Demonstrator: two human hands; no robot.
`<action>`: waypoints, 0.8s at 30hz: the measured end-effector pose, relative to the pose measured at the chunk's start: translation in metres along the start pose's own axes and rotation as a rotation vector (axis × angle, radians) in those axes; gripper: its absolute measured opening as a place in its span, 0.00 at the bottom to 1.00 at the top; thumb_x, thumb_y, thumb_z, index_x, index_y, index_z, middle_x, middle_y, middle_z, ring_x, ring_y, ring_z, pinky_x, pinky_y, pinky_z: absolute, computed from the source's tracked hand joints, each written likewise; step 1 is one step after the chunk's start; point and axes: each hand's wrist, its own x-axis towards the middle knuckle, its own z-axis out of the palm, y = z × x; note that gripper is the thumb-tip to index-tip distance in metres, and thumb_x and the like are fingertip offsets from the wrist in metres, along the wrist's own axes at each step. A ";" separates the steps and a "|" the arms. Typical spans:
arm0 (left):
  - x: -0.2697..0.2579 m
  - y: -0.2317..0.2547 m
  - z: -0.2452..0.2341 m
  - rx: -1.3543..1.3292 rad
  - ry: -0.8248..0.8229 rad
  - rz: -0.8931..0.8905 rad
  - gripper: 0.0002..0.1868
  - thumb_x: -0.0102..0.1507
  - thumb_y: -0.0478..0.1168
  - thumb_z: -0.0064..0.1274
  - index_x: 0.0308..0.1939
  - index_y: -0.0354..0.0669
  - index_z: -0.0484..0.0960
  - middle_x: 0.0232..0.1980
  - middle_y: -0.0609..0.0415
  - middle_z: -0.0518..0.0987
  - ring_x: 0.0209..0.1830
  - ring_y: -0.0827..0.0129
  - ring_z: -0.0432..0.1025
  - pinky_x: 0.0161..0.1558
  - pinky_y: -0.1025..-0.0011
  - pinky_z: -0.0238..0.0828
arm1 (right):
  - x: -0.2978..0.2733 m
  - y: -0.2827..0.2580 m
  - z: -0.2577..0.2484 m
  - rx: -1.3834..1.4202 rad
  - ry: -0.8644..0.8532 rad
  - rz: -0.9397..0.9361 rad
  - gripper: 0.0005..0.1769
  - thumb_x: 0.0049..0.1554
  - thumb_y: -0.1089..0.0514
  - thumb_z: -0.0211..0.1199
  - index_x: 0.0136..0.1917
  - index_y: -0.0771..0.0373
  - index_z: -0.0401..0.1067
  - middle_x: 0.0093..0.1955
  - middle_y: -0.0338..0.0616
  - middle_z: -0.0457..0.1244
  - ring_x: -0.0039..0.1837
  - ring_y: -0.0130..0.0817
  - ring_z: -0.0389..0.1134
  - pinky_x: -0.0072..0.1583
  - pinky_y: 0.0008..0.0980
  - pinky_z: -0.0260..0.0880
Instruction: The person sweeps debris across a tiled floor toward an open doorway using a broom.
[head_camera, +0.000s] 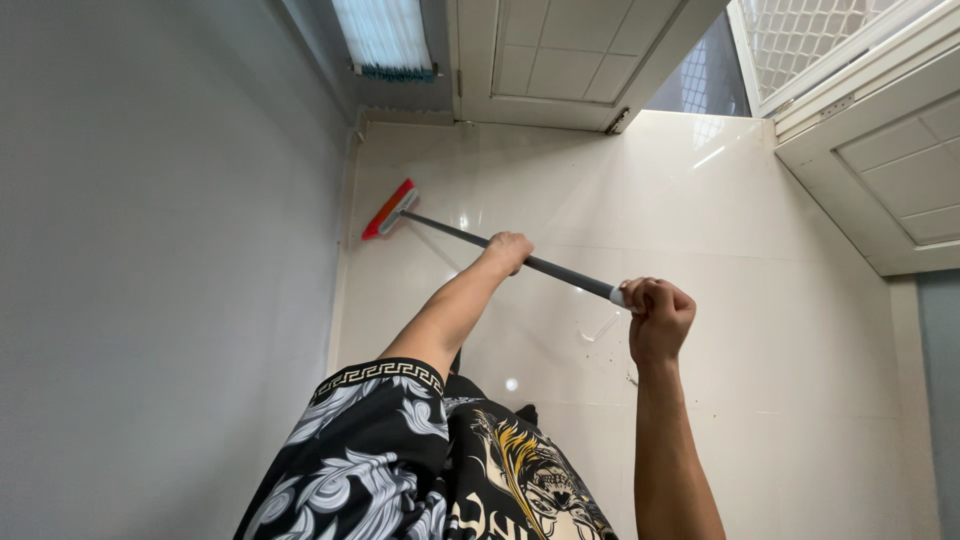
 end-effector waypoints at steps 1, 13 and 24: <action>0.001 0.012 0.002 -0.074 0.094 0.036 0.12 0.58 0.30 0.58 0.44 0.45 0.85 0.48 0.49 0.83 0.52 0.54 0.79 0.49 0.60 0.78 | -0.007 -0.005 -0.006 -0.016 0.012 -0.019 0.21 0.59 0.71 0.47 0.24 0.66 0.58 0.28 0.44 0.54 0.35 0.33 0.54 0.53 0.40 0.67; -0.059 0.100 -0.082 -0.244 0.695 0.481 0.12 0.62 0.35 0.53 0.48 0.54 0.78 0.40 0.61 0.81 0.42 0.61 0.76 0.45 0.61 0.75 | -0.045 -0.114 -0.081 -0.030 0.089 -0.284 0.23 0.64 0.68 0.45 0.27 0.60 0.56 0.26 0.44 0.51 0.33 0.36 0.56 0.50 0.40 0.64; -0.009 0.053 -0.014 -0.190 0.411 0.265 0.07 0.63 0.31 0.51 0.44 0.44 0.76 0.43 0.50 0.81 0.45 0.54 0.78 0.44 0.60 0.79 | -0.025 -0.017 -0.037 -0.030 0.132 -0.174 0.20 0.59 0.70 0.44 0.26 0.62 0.50 0.27 0.43 0.48 0.36 0.36 0.50 0.52 0.42 0.62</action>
